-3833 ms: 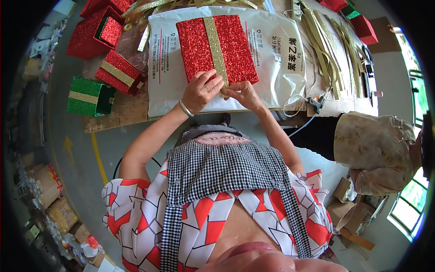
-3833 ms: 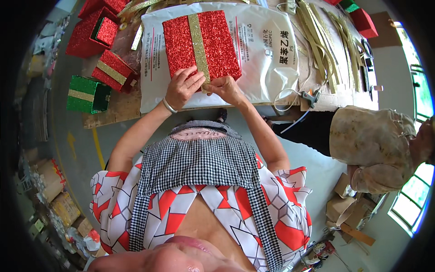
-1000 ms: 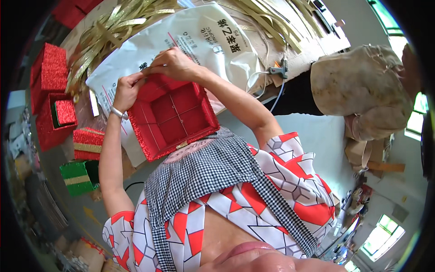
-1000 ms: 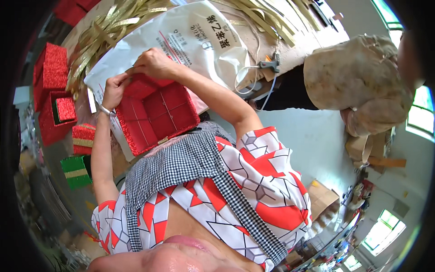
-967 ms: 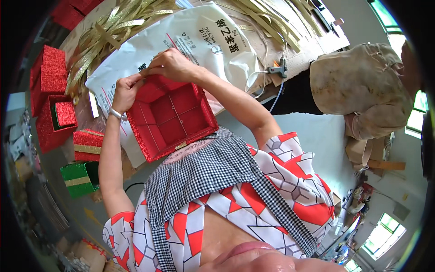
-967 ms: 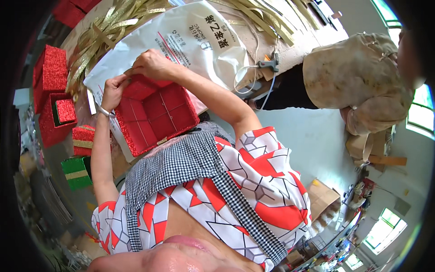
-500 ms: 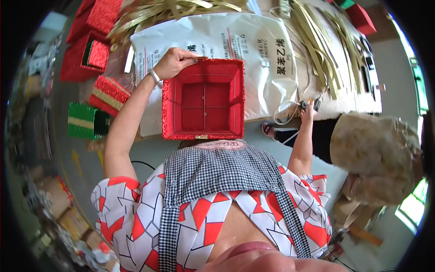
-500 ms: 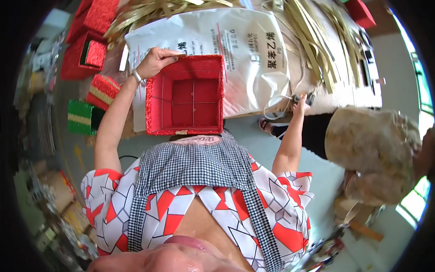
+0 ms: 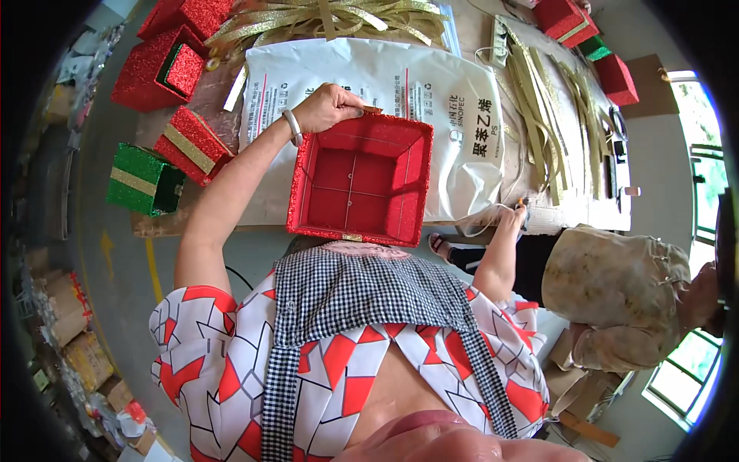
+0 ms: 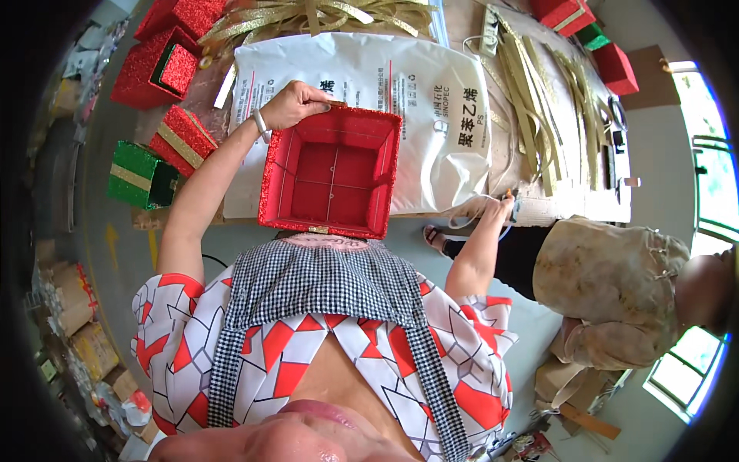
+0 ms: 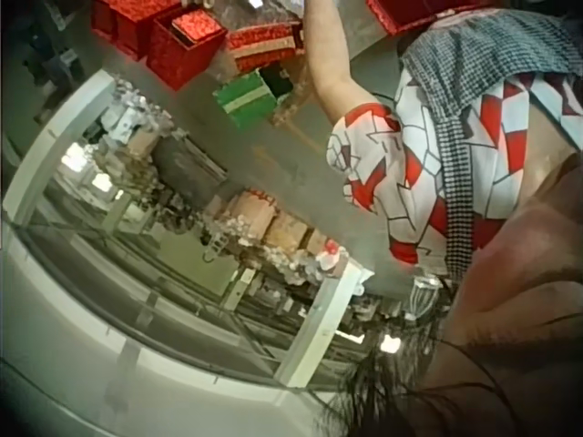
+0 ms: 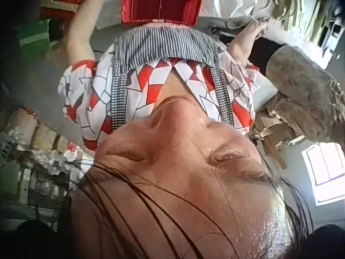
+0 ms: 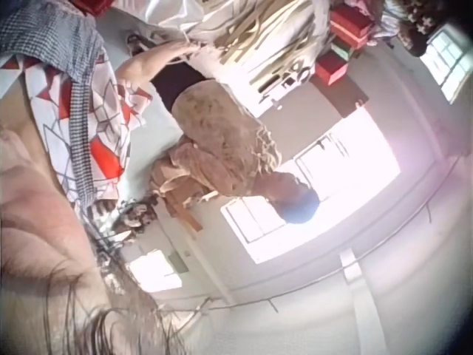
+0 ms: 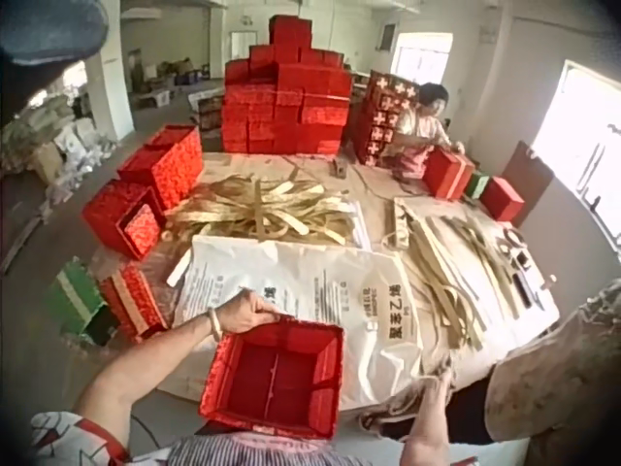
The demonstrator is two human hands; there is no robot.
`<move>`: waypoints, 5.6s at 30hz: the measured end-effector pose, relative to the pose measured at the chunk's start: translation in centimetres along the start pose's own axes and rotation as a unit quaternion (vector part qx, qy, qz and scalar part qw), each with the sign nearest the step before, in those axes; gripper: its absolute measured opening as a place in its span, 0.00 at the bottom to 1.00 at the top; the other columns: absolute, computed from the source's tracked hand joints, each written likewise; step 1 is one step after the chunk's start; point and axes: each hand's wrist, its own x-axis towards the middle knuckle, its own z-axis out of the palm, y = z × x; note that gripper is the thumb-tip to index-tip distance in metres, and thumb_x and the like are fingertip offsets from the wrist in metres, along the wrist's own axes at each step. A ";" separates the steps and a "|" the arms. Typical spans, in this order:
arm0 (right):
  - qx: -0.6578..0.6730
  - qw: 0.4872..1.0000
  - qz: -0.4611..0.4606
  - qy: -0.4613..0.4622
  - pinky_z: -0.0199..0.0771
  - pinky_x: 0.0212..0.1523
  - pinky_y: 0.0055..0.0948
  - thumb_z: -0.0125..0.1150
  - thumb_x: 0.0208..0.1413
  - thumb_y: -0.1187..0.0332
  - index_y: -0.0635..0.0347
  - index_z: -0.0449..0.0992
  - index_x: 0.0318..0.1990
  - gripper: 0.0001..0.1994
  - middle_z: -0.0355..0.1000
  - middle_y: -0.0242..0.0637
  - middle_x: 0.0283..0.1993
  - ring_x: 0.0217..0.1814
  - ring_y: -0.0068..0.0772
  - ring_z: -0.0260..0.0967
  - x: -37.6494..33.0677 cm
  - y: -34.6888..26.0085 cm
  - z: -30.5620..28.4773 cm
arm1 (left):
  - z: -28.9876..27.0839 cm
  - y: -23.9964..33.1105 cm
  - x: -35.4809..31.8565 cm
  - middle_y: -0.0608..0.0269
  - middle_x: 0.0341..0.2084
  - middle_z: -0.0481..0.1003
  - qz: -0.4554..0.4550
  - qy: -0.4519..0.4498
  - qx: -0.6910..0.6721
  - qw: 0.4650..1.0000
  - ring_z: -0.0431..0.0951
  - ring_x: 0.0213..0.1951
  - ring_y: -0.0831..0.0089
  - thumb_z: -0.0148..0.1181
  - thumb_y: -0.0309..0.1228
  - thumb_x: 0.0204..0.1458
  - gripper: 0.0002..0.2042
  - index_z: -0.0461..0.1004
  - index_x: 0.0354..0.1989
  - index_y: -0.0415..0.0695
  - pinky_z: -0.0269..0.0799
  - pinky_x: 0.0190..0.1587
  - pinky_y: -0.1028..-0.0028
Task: Applying glue to gold ribbons and attaching them to red glittery gift boxes to complete the product assembly.
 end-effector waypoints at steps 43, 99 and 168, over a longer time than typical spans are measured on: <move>-0.516 0.388 -0.603 -0.469 0.62 0.41 0.35 0.60 0.47 0.70 0.64 0.71 0.34 0.08 0.69 0.40 0.30 0.34 0.41 0.61 -32.2 0.8 18.2 | 0.8 -0.6 1.6 0.55 0.31 0.78 0.003 -0.025 -0.018 1.000 0.76 0.32 0.74 0.57 0.27 0.48 0.11 0.76 0.40 0.39 0.70 0.39 0.74; -0.484 0.454 -0.596 -0.451 0.58 0.42 0.37 0.62 0.45 0.66 0.57 0.69 0.31 0.09 0.68 0.36 0.30 0.36 0.41 0.60 -30.3 -0.1 17.1 | 0.8 1.1 1.9 0.50 0.22 0.74 0.047 -0.017 0.059 0.997 0.74 0.24 0.65 0.56 0.28 0.48 0.08 0.76 0.35 0.40 0.67 0.31 0.70; -0.585 0.147 -0.526 -0.600 0.61 0.47 0.34 0.61 0.47 0.56 0.57 0.77 0.27 0.13 0.73 0.34 0.29 0.43 0.35 0.67 -30.5 4.1 28.1 | 1.4 2.9 1.0 0.59 0.22 0.75 0.181 -0.003 0.330 0.927 0.76 0.31 0.63 0.57 0.26 0.41 0.03 0.73 0.20 0.40 0.69 0.40 0.67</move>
